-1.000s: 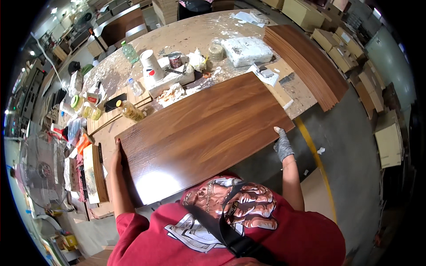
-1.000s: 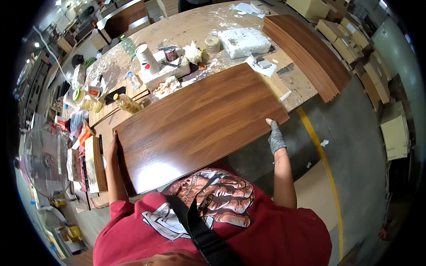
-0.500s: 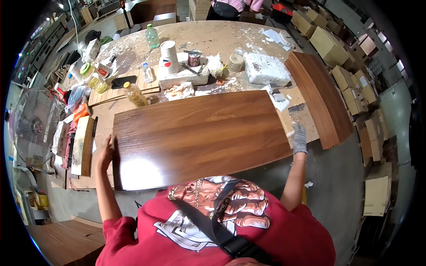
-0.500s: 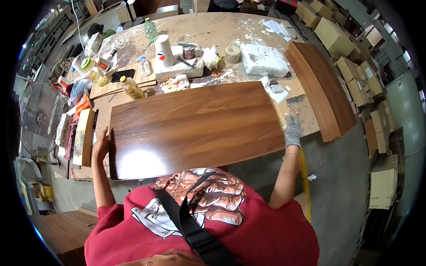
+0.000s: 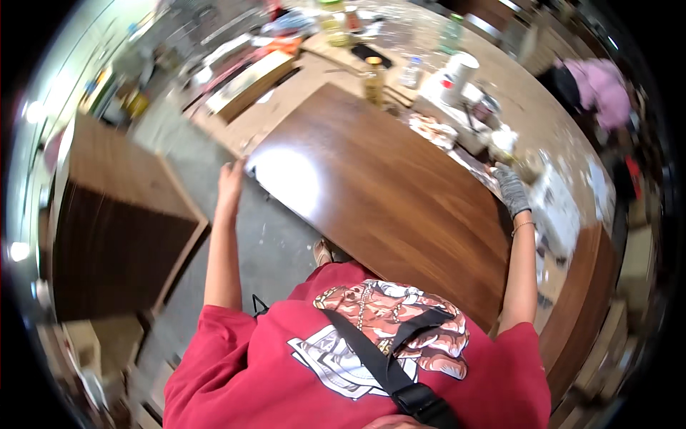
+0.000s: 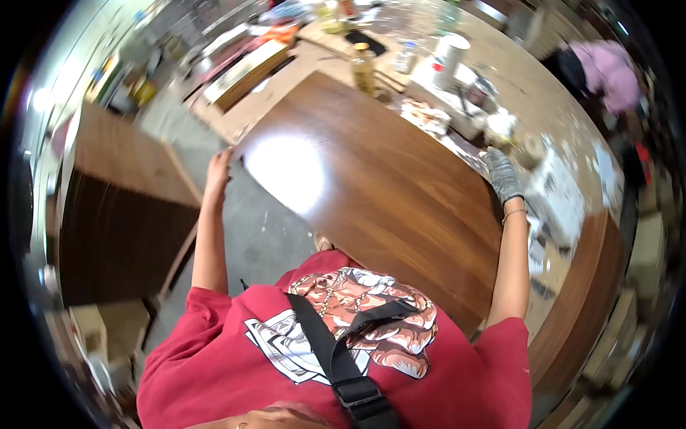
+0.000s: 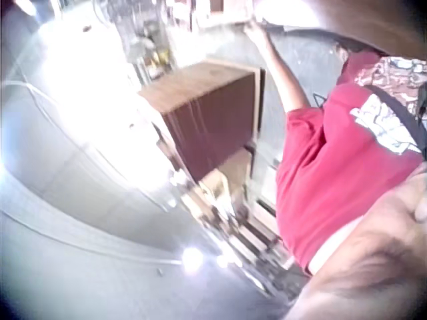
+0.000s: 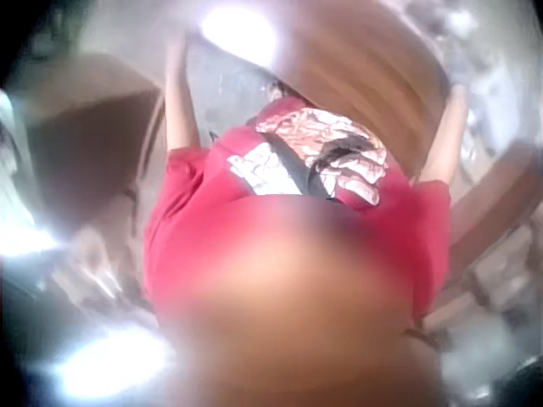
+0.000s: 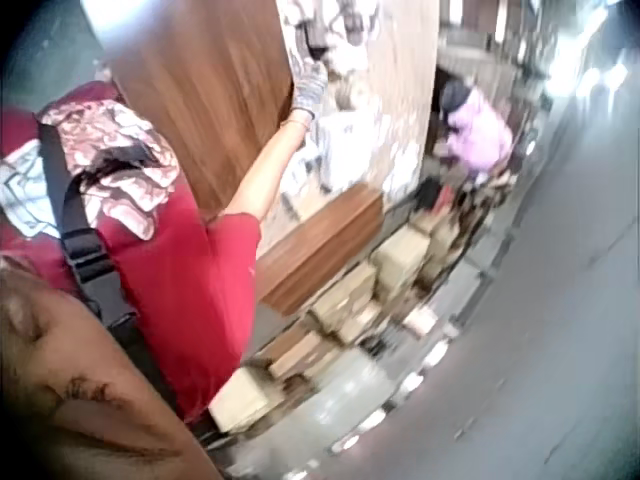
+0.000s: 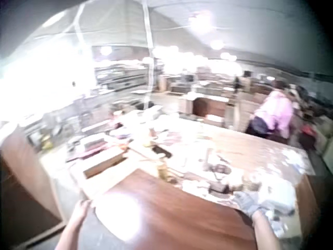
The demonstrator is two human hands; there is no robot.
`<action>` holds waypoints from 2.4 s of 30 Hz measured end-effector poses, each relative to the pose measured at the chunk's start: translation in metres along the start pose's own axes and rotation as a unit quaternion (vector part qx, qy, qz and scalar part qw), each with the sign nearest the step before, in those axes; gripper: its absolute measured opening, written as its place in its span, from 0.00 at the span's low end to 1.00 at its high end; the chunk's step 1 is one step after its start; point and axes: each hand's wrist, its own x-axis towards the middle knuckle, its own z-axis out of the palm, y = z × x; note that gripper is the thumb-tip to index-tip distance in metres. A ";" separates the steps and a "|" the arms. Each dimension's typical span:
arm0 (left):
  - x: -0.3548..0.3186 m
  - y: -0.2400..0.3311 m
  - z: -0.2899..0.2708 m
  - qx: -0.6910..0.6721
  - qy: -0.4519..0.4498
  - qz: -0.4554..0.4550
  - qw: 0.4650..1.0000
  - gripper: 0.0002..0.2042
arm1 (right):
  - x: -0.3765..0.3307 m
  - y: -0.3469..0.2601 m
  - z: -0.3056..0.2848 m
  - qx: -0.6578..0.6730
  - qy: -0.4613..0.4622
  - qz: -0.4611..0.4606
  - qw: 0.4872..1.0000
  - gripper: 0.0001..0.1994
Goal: The person picks up wooden panels from a stack and places them onto a different stack, while also periodically checking panels on a workbench.
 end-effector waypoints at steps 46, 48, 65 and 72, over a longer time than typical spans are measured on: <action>-0.001 0.030 0.015 0.080 -0.014 0.000 0.997 0.28 | 0.235 -0.209 0.158 0.453 -0.049 0.129 0.881 0.44; 0.003 0.025 0.019 0.087 -0.008 0.004 0.996 0.27 | 0.238 -0.196 0.159 0.270 -0.063 0.077 0.958 0.43; -0.006 0.032 0.029 0.043 0.025 -0.044 0.998 0.27 | 0.268 -0.160 0.165 0.046 -0.110 -0.006 0.993 0.37; -0.015 0.034 0.031 0.005 0.033 -0.035 0.999 0.24 | 0.259 -0.164 0.159 0.036 -0.078 0.003 0.996 0.33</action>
